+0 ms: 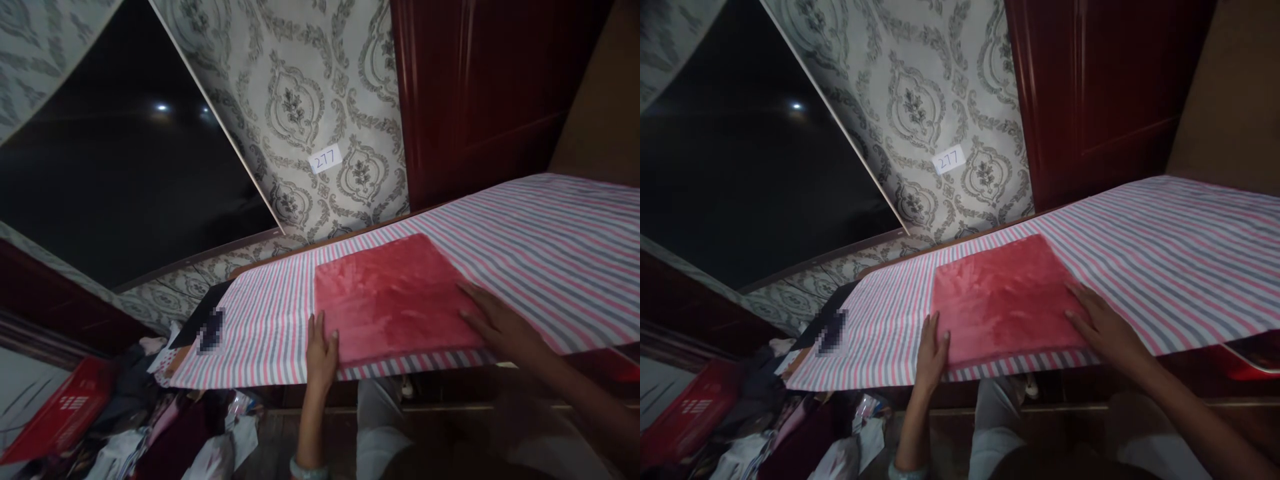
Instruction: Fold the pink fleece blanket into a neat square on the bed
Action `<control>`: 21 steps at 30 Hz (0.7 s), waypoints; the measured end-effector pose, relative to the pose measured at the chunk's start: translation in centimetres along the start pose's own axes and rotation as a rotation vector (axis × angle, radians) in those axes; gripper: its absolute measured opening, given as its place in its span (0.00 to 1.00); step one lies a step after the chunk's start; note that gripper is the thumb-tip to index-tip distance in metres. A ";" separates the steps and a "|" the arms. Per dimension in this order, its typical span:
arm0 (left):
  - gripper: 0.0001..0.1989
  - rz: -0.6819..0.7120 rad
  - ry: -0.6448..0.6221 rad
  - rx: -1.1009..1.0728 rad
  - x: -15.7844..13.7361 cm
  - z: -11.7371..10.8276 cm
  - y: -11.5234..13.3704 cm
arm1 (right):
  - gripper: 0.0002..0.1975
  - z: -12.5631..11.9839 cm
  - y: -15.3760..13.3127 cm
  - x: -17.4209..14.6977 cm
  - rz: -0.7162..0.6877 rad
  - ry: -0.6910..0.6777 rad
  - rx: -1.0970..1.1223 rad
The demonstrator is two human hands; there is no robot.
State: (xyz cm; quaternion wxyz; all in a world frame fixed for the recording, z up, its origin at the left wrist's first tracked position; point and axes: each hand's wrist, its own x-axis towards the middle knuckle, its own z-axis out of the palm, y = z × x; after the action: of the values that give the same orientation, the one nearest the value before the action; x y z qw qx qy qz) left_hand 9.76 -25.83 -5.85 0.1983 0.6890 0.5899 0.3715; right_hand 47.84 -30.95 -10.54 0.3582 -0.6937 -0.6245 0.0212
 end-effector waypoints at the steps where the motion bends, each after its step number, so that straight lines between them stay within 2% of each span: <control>1: 0.33 -0.029 0.024 -0.093 0.0 0.0 -0.6 | 0.37 -0.1 0.2 -0.2 0.046 -0.003 0.061; 4: 0.38 -0.119 0.046 -0.289 0.2 -0.1 -1.2 | 0.38 -0.1 0.6 -0.4 0.106 0.010 0.158; 7: 0.43 -0.176 0.036 -0.370 0.2 -0.5 -0.8 | 0.39 -0.1 0.9 -0.8 0.085 0.028 0.188; 10: 0.47 -0.197 -0.007 -0.377 -0.3 -1.3 0.0 | 0.39 -0.5 0.9 -1.7 0.005 0.070 0.158; 12: 0.48 -0.184 -0.065 -0.368 -0.9 -1.9 0.6 | 0.39 -0.9 0.3 -2.4 -0.102 0.130 0.093; 17: 0.39 -0.075 -0.194 -0.321 -1.9 -3.0 1.4 | 0.39 -0.9 -1.4 -3.6 -0.377 0.201 -0.074; 21: 0.32 -0.057 -0.198 -0.415 -2.6 -3.3 1.1 | 0.43 0.4 -1.0 -3.7 -0.428 0.136 -0.141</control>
State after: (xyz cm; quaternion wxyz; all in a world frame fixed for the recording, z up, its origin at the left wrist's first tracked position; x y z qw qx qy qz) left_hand 7.91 -29.09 -3.67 0.4032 0.6496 0.4976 0.4097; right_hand 45.95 -34.08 -11.87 0.3464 -0.5688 -0.7315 -0.1459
